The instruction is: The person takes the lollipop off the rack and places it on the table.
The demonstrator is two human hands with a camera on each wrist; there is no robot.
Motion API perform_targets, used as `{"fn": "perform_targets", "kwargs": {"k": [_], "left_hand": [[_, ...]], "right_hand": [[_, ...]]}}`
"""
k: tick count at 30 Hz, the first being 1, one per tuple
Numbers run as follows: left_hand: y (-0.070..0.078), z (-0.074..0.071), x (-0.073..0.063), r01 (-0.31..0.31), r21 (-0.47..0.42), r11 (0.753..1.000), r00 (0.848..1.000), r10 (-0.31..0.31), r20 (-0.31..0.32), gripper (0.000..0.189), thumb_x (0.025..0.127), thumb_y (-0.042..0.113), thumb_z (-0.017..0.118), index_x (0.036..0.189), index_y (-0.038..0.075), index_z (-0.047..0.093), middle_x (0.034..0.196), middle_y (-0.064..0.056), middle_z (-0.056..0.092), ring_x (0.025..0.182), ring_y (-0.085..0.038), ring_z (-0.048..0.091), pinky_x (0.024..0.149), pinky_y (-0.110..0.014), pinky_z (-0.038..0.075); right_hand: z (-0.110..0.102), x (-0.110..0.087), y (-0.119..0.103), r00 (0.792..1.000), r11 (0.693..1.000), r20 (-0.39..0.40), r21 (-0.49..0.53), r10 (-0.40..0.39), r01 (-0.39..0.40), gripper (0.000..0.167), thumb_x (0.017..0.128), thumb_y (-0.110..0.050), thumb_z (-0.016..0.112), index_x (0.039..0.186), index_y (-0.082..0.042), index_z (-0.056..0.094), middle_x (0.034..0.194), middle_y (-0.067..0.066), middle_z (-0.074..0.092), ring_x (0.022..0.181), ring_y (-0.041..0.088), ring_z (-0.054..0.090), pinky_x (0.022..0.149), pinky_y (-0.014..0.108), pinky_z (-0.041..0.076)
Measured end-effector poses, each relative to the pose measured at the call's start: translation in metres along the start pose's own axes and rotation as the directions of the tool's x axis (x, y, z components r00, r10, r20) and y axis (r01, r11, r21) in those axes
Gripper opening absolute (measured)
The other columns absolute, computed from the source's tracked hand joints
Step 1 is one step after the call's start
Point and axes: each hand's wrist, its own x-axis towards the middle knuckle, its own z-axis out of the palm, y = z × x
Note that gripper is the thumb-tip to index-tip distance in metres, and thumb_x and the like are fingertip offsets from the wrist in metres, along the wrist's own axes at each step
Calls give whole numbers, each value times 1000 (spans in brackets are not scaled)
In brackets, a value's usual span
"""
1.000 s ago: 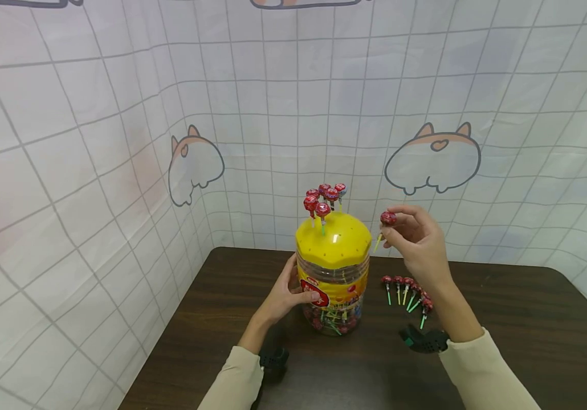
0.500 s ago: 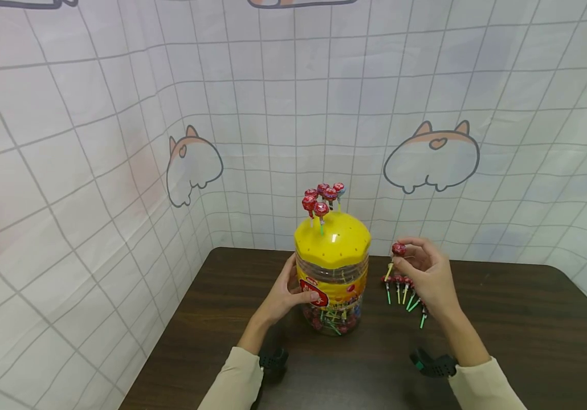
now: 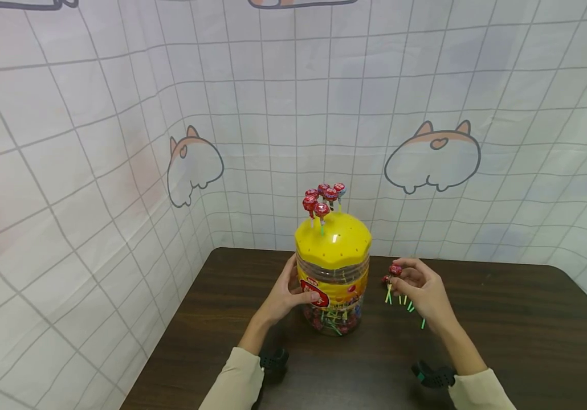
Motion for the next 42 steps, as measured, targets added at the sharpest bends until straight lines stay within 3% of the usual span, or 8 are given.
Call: {"fn": "perform_targets", "kwargs": {"k": [4, 14, 20, 30, 42], "left_hand": [[0, 1, 0, 2, 3, 1000, 1000, -2, 5, 96, 89, 34, 80, 161, 42, 17, 151, -11, 47, 134, -30, 52, 111, -55, 47], [-1, -1, 0, 0, 6, 1000, 1000, 0, -2, 97, 89, 32, 80, 162, 38, 16, 151, -10, 47, 134, -25, 53, 112, -56, 46], [-1, -1, -1, 1, 5, 1000, 1000, -1, 4, 96, 89, 34, 80, 161, 40, 17, 152, -11, 46, 135, -29, 52, 113, -58, 45], [1, 0, 0, 5, 9, 1000, 1000, -5, -1, 95, 90, 29, 79, 161, 39, 17, 151, -10, 47, 135, -29, 51, 113, -59, 44], [0, 0, 0, 14, 7, 1000, 1000, -13, -6, 96, 87, 37, 81, 160, 43, 18, 151, -8, 48, 135, -28, 52, 114, -58, 43]], "right_hand": [[-2, 0, 11, 999, 1000, 31, -15, 16, -15, 36, 97, -11, 70, 130, -6, 58, 92, 5, 66, 80, 25, 74, 74, 32, 63], [-5, -1, 32, 992, 995, 101, -76, 75, -68, 42, 97, -10, 70, 135, 1, 54, 97, 16, 65, 81, 19, 74, 77, 35, 63], [-5, -2, 42, 978, 985, 144, -110, 150, -135, 41, 97, -5, 67, 135, 3, 53, 99, 23, 64, 84, 21, 72, 76, 37, 63], [-3, -2, 52, 944, 965, 209, -110, 256, -238, 42, 95, 0, 68, 134, 6, 52, 94, 18, 66, 86, 26, 73, 75, 39, 63], [-2, -2, 58, 931, 958, 233, -129, 281, -257, 44, 95, -2, 68, 135, 6, 51, 100, 25, 69, 86, 28, 73, 73, 39, 63]]}}
